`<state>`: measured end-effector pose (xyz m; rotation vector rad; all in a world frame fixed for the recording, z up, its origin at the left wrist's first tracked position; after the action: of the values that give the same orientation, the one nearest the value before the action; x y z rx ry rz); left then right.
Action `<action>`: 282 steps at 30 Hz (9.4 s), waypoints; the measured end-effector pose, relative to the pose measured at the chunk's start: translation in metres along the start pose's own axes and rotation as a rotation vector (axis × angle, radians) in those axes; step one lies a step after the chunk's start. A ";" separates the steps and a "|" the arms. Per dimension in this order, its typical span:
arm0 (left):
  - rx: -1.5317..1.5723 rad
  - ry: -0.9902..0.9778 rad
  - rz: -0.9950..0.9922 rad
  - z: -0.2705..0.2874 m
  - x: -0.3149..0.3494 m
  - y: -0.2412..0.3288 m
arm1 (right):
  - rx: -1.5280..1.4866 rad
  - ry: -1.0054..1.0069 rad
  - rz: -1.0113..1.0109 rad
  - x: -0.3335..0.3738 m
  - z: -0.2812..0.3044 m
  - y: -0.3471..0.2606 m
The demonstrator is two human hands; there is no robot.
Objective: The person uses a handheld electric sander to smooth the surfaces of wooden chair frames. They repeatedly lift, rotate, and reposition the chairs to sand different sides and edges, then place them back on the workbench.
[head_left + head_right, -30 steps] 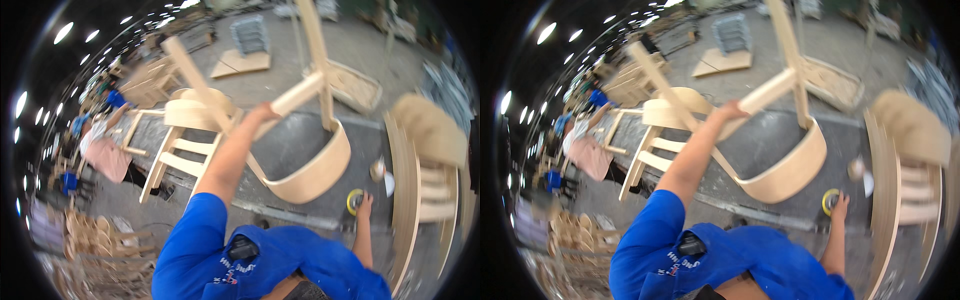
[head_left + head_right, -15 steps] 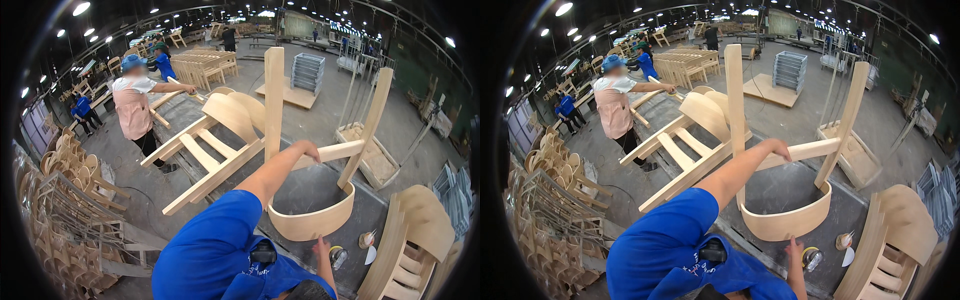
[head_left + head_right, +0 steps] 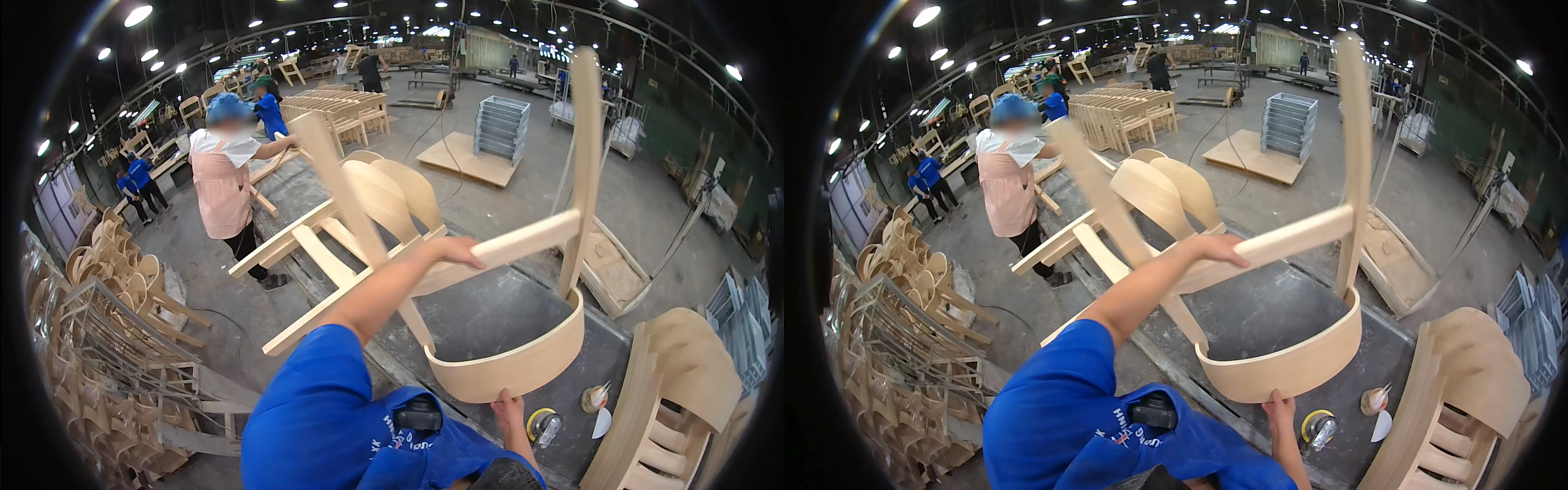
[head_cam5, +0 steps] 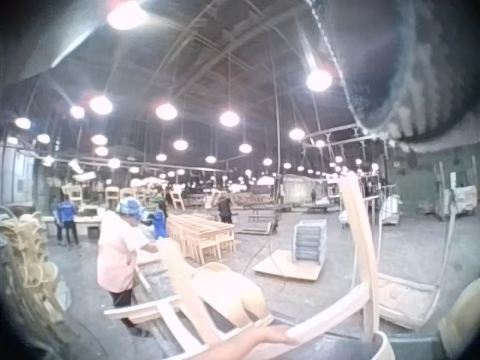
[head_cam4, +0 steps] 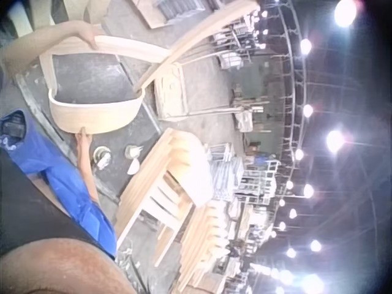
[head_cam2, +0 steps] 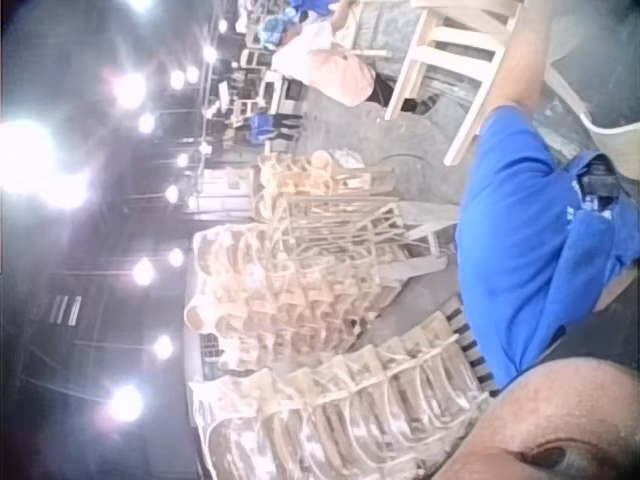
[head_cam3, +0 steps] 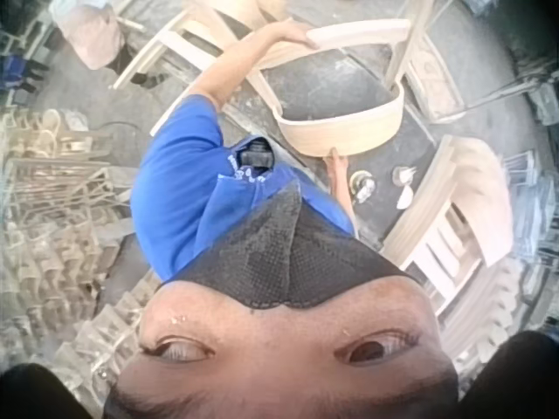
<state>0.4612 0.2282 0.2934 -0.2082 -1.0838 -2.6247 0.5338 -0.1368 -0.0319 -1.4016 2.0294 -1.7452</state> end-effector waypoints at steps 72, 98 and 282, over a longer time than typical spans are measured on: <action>1.827 1.232 0.141 -0.047 0.326 -0.514 | 1.281 -0.586 0.715 -0.249 -0.772 -0.214; 0.109 1.557 0.912 -0.017 0.338 -0.434 | 0.809 0.007 0.207 -0.074 -0.135 -0.100; -0.372 1.322 -0.954 0.162 0.161 0.242 | 1.108 0.669 0.428 0.011 0.095 -0.234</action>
<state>0.3903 0.1457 0.6072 2.0576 -0.1544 -2.5740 0.7150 -0.1912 0.1359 -0.0507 0.9431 -2.5917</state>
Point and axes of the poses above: each hand's wrist, its own x-axis away from the middle knuckle, its own z-axis out of the back of the hand, y = z × x, the point moved 6 cm from there along -x, towards the middle knuckle, and after that the axes turned 6 degrees about -y, right-handed, at the moved point
